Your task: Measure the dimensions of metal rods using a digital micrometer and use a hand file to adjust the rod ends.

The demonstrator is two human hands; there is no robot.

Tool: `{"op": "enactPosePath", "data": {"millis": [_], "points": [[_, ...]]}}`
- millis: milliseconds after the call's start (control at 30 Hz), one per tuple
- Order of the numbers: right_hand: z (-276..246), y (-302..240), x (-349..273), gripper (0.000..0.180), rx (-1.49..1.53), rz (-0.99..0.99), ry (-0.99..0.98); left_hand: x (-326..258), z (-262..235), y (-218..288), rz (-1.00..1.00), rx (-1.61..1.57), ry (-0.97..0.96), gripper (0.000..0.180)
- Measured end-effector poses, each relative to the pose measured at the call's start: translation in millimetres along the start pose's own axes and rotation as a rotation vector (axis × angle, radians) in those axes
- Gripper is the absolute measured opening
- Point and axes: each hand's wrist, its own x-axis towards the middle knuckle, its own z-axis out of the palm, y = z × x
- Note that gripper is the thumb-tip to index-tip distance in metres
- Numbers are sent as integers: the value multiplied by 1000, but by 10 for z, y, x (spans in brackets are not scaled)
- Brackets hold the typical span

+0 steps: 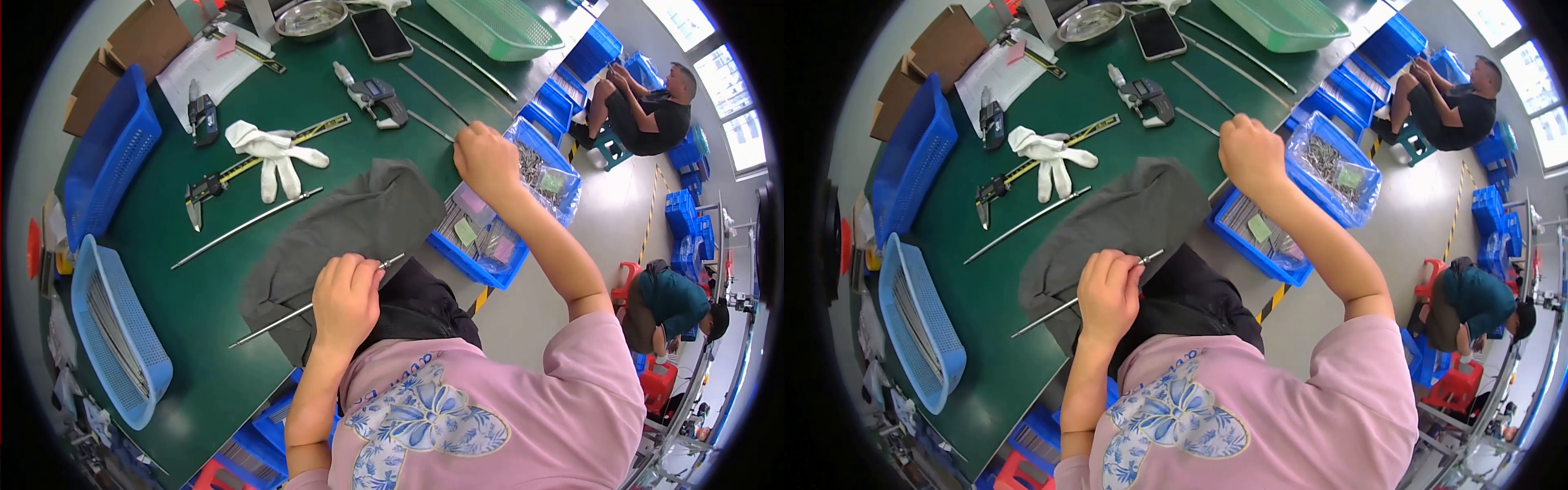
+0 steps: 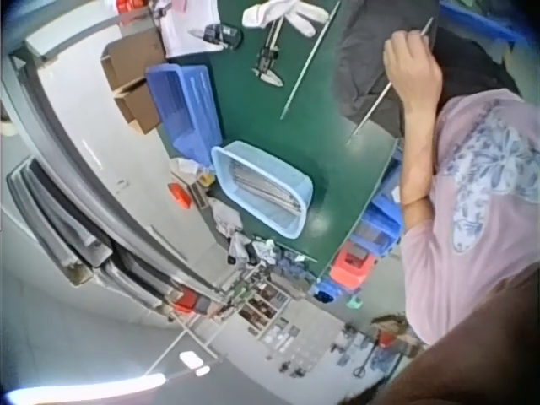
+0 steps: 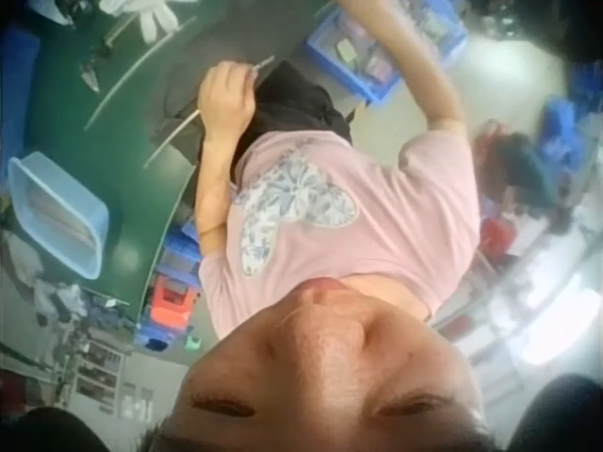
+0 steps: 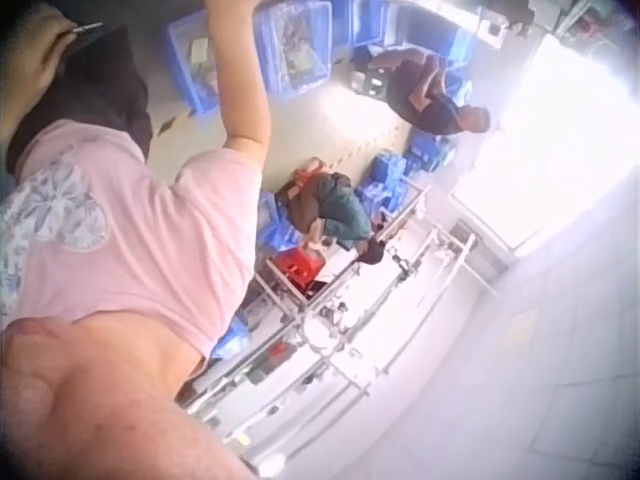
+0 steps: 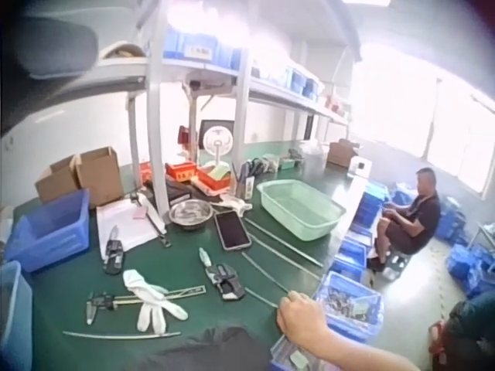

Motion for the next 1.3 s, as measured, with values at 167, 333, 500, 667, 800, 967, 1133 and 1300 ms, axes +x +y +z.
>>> {"op": "enactPosePath", "data": {"millis": [167,333,500,667,800,967,1133,1300], "points": [[-246,-138,-431,9,249,146,-30,10,11,-45,-22,0,23,14],[-212,-425,-881,10,637,67,33,11,32,-23,-42,-12,17,14],[-5,-149,-1246,7,584,77,83,-1,15,-27,-54,-13,23,14],[-73,-129,-1349,11,629,248,148,-12,8,-10,-77,-5,24,14],[-50,-448,-1160,12,903,236,3,5,14,-18,-76,-26,38,14],[-43,-587,-1216,14,1011,265,180,-19,31,-21,-50,-11,49,14],[-123,-706,-1246,8,1119,343,-84,-56,32,-32,-53,-13,67,15],[-120,-985,-1331,4,1178,281,-71,-36,49,-55,-19,19,78,16]]}}
